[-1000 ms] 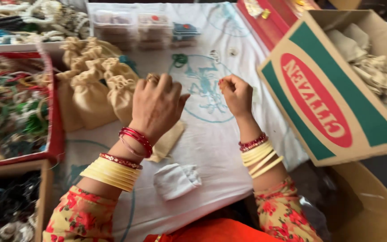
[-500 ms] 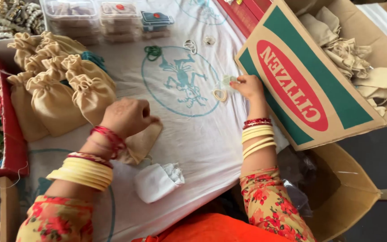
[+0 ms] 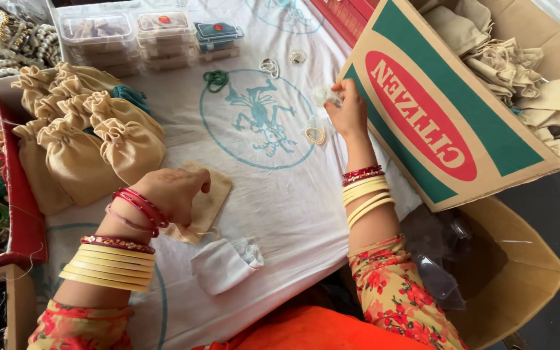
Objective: Sorting jewelry items and placing them into small drawstring bags.
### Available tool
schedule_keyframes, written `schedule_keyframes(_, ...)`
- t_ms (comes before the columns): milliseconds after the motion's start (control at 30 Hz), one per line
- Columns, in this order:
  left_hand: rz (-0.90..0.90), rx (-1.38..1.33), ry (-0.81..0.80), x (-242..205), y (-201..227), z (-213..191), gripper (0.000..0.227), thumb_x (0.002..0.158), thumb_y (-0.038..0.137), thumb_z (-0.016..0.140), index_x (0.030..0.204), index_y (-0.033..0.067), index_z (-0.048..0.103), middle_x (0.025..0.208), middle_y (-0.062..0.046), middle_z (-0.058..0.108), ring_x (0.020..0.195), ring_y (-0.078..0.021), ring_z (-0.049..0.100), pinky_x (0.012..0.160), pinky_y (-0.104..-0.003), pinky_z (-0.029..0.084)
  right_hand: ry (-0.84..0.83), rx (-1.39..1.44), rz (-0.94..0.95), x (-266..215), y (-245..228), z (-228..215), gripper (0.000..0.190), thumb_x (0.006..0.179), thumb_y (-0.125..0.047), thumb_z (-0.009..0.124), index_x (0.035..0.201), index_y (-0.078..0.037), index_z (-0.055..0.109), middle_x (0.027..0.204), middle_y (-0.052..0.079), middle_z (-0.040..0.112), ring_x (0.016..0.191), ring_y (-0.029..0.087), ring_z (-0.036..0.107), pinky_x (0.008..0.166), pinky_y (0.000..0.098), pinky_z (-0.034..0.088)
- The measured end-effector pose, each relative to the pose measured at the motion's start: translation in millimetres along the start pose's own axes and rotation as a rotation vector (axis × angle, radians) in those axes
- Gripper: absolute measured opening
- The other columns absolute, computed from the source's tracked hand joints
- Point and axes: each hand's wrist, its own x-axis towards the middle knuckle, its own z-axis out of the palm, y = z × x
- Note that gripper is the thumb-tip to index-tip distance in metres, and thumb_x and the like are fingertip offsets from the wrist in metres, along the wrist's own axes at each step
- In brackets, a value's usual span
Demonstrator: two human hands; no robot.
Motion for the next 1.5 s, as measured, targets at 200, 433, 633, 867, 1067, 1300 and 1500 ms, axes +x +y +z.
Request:
schedule_keyframes(200,0.003,-0.097,-0.012,-10,11,-7,0.103,0.054,0.021,0.101,0.139,0.0174,0.043,0.108,-0.01,0.071,0.108,-0.029,0.068,0.088,-0.039,0.055,-0.003,0.198,-0.342,-17,-62,7,0.039,0.086,-0.001,0.077,0.123,-0.005,0.063,0.108,0.011,0.073,0.091,0.021,0.073,0.075,0.0315,0.057)
schedule_keyframes(433,-0.115,0.15,0.115,27,4,36,0.07,0.072,0.014,0.085,0.133,0.0115,0.049,0.111,-0.012,0.073,0.111,-0.0319,0.069,0.085,-0.042,0.056,-0.061,0.372,-0.148,-19,-65,20,0.029,0.095,-0.003,0.072,0.123,-0.006,0.066,0.105,0.004,0.077,0.09,0.009,0.07,0.068,0.0233,0.051)
schedule_keyframes(633,-0.056,0.154,0.317,32,-13,36,0.031,0.084,0.018,0.07,0.114,0.0144,0.062,0.106,-0.008,0.074,0.101,-0.0301,0.071,0.08,-0.046,0.055,-0.094,0.329,-0.182,-30,-92,17,0.017,0.097,-0.002,0.067,0.113,-0.005,0.07,0.099,0.005,0.076,0.084,0.009,0.071,0.069,0.0238,0.054)
schedule_keyframes(867,0.051,0.032,0.569,44,-28,28,0.014,0.093,0.026,0.062,0.098,0.0155,0.071,0.085,-0.012,0.073,0.081,-0.035,0.071,0.069,-0.047,0.055,-0.266,0.062,-0.645,-59,-146,16,0.009,0.092,-0.004,0.075,0.101,-0.008,0.073,0.093,0.008,0.074,0.084,0.027,0.071,0.076,0.0365,0.054)
schedule_keyframes(1067,0.013,-0.204,1.058,50,-16,35,0.03,0.094,0.026,0.069,0.119,0.01,0.063,0.091,-0.012,0.071,0.078,-0.0344,0.069,0.066,-0.046,0.053,-0.251,-0.06,-0.546,-49,-115,27,0.025,0.088,-0.012,0.078,0.111,-0.006,0.072,0.108,0.01,0.072,0.102,0.031,0.066,0.091,0.0401,0.05)
schedule_keyframes(1300,0.126,-0.213,1.015,84,4,66,0.025,0.09,0.032,0.074,0.105,0.0129,0.068,0.103,-0.01,0.064,0.09,-0.0339,0.066,0.075,-0.044,0.053,-0.229,-0.33,-0.517,-46,-77,55,0.042,0.073,-0.027,0.089,0.104,-0.003,0.072,0.109,0.016,0.07,0.109,0.041,0.058,0.094,0.0492,0.043)
schedule_keyframes(1500,0.049,-0.317,1.006,82,-2,66,0.014,0.091,0.024,0.069,0.101,0.0138,0.068,0.105,-0.008,0.065,0.094,-0.0341,0.065,0.079,-0.046,0.052,-0.506,-0.043,0.034,-46,-86,45,0.03,0.09,-0.024,0.07,0.115,-0.008,0.068,0.104,0.003,0.075,0.104,0.022,0.075,0.095,0.0365,0.057)
